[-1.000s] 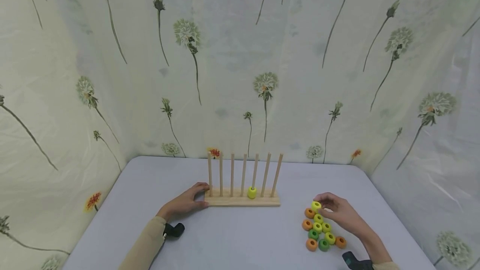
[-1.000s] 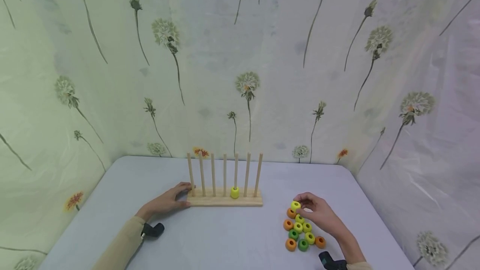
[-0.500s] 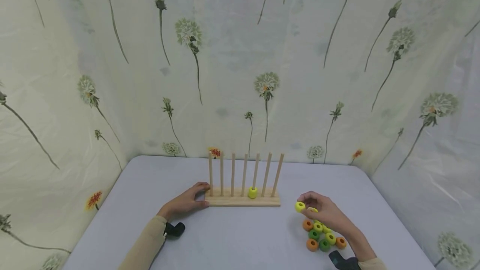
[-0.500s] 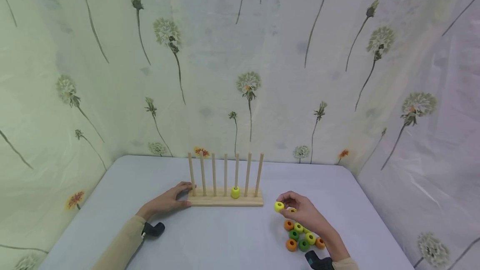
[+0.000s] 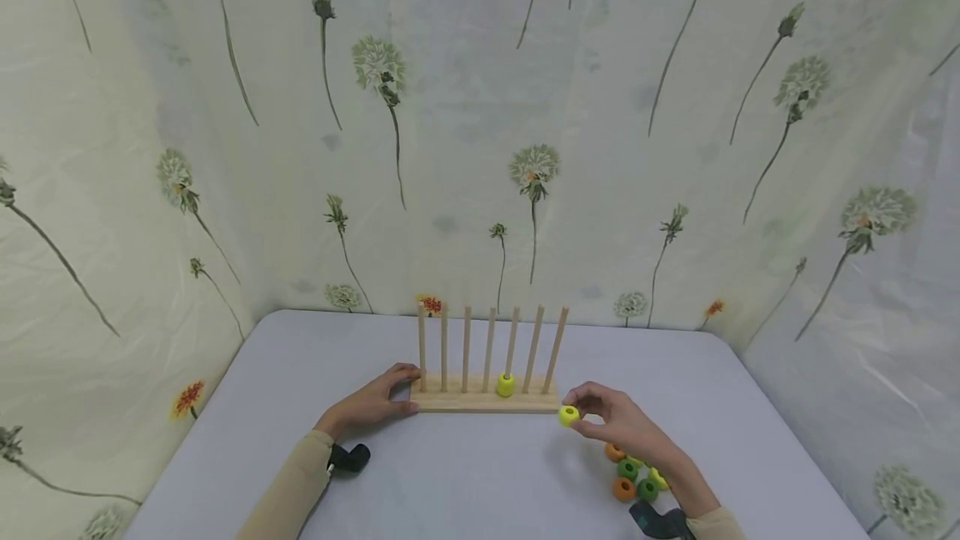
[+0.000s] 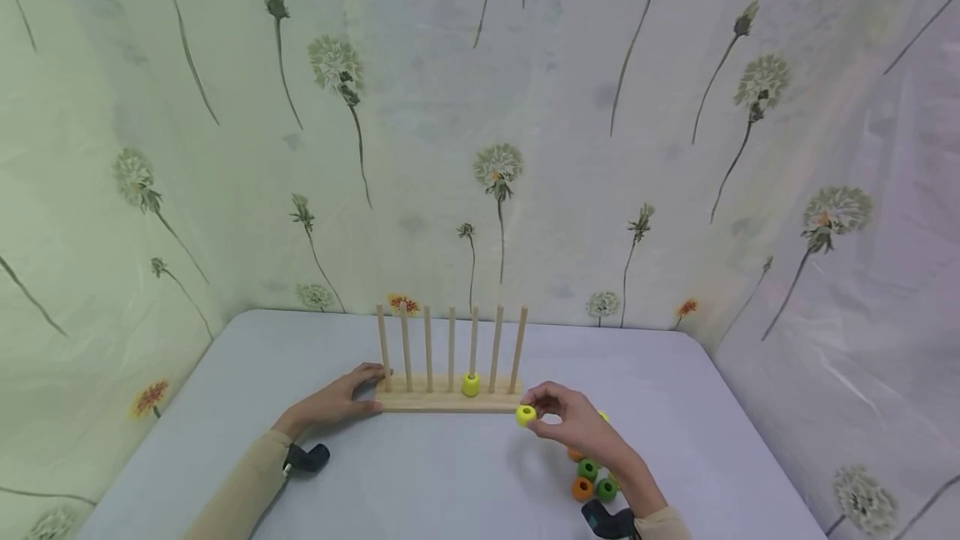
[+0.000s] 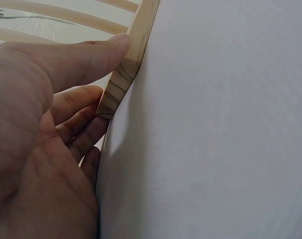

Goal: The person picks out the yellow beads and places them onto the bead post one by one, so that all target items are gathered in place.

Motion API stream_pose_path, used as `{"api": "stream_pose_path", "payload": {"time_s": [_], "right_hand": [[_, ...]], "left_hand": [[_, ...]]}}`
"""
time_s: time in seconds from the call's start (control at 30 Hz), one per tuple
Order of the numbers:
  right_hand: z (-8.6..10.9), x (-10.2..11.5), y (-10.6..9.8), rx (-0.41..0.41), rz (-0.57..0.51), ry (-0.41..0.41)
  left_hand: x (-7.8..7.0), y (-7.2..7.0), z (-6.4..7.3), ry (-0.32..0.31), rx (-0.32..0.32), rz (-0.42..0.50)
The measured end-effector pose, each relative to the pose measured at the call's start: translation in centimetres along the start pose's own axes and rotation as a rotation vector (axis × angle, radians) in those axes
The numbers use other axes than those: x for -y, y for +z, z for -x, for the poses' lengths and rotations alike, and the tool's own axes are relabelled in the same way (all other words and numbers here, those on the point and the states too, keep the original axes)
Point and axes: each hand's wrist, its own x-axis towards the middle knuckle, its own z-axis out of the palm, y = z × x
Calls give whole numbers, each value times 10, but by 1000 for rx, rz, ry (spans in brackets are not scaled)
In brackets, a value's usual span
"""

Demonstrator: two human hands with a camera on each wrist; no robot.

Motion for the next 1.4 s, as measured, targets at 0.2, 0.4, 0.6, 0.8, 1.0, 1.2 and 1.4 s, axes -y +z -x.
{"api": "stream_pose_path", "payload": {"time_s": [0.2,0.4,0.6,0.8,1.0,1.2,1.4], "right_hand": [[-9,6,10,12,11,-56],[-16,15,14,-5,41,-88],[-23,24,16,-26,47,-96],[-29,34,15,-65,47,-144],[-35,49,12,-104,6,-165],[-39,57,10,-147,17,-154],[-48,67,5,-165,23,-208]], "left_hand": [[-1,0,1,-2,-1,-1],[0,0,1,8,-4,-12],[1,0,1,10,-3,-12],[1,-1,2,5,1,-5],[0,-2,1,13,-4,2],[1,-1,0,8,-2,3],[2,-1,-1,1,-1,7]]}}
